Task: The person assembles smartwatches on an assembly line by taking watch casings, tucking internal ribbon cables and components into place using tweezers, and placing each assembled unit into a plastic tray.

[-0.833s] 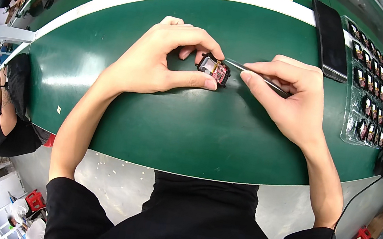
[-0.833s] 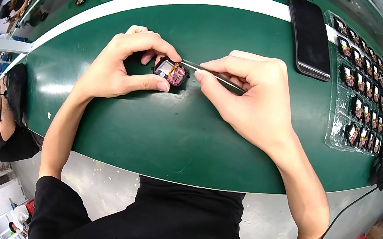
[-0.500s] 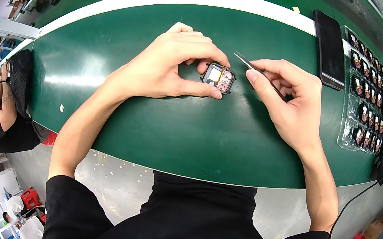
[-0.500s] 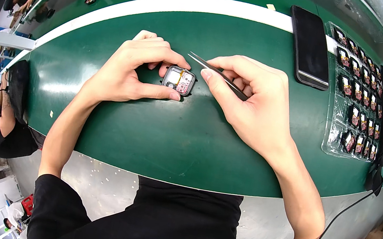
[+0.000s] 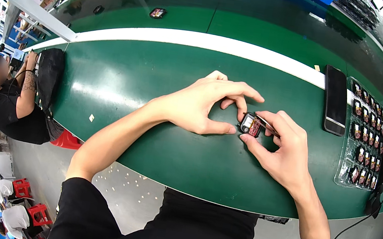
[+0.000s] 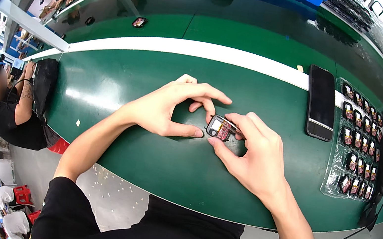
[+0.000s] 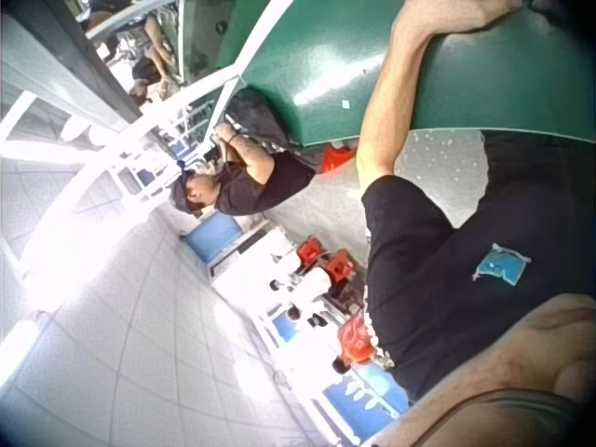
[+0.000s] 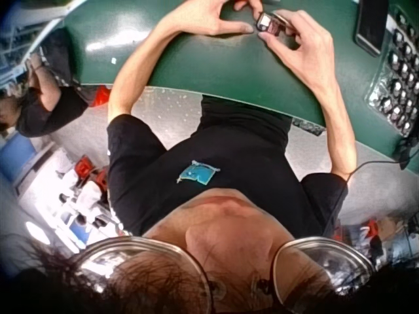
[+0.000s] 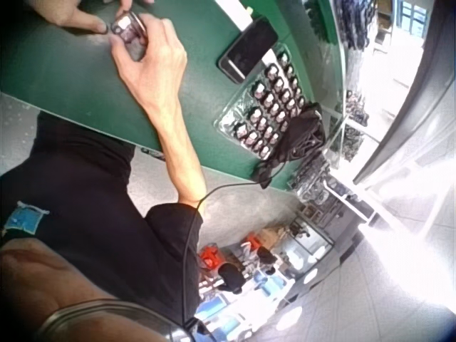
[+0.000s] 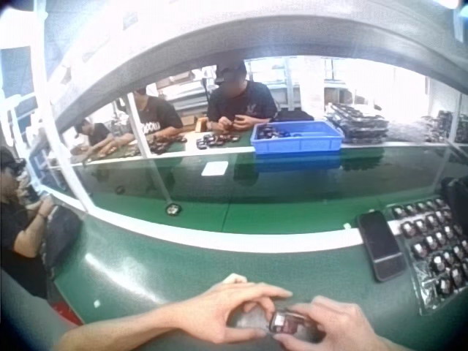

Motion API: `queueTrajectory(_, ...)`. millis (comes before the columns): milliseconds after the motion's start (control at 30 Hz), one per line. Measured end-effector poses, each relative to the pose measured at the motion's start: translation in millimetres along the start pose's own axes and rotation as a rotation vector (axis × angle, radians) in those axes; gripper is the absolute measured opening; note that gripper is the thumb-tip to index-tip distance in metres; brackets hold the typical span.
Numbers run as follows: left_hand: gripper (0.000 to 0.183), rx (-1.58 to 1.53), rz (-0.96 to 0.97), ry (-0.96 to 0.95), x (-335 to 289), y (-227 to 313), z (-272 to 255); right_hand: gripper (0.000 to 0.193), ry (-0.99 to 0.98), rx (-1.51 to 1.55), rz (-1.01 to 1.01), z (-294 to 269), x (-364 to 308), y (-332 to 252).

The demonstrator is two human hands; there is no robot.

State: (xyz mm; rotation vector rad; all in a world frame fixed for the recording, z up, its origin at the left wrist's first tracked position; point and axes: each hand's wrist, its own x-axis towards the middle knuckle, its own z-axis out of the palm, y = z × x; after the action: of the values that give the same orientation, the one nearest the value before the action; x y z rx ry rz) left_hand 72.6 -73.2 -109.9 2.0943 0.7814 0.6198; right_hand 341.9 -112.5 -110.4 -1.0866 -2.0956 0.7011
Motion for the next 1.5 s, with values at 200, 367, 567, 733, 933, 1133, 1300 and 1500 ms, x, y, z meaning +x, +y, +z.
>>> queueTrajectory(200,0.067,0.017,-0.005,-0.014,7,4,-3,0.040,-0.022,0.033,-0.011,-11,-5,10)
queueTrajectory(367,0.048,-0.077,-0.108,0.086,3,6,-6,0.040,0.082,0.094,0.040,-26,-3,19)
queueTrajectory(567,0.041,0.307,-0.037,0.371,3,-23,-35,0.040,0.259,-0.239,0.086,-94,-21,27)
queueTrajectory(733,0.059,0.831,-0.244,0.678,-5,-81,-108,0.040,0.409,-0.595,0.278,-159,-81,44)
queueTrajectory(933,0.061,0.869,-0.548,0.713,-15,-140,-157,0.042,0.434,-0.742,0.362,-171,-110,64)
queueTrajectory(1133,0.054,0.817,-0.378,0.677,-5,-124,-142,0.043,0.474,-0.724,0.318,-166,-92,57)
queueTrajectory(1300,0.062,0.331,-0.142,0.350,16,-43,-63,0.032,0.443,-0.231,0.349,-152,-67,41)
queueTrajectory(1500,0.073,0.196,0.069,0.032,17,14,-5,0.018,0.235,-0.070,0.084,-102,-24,7)
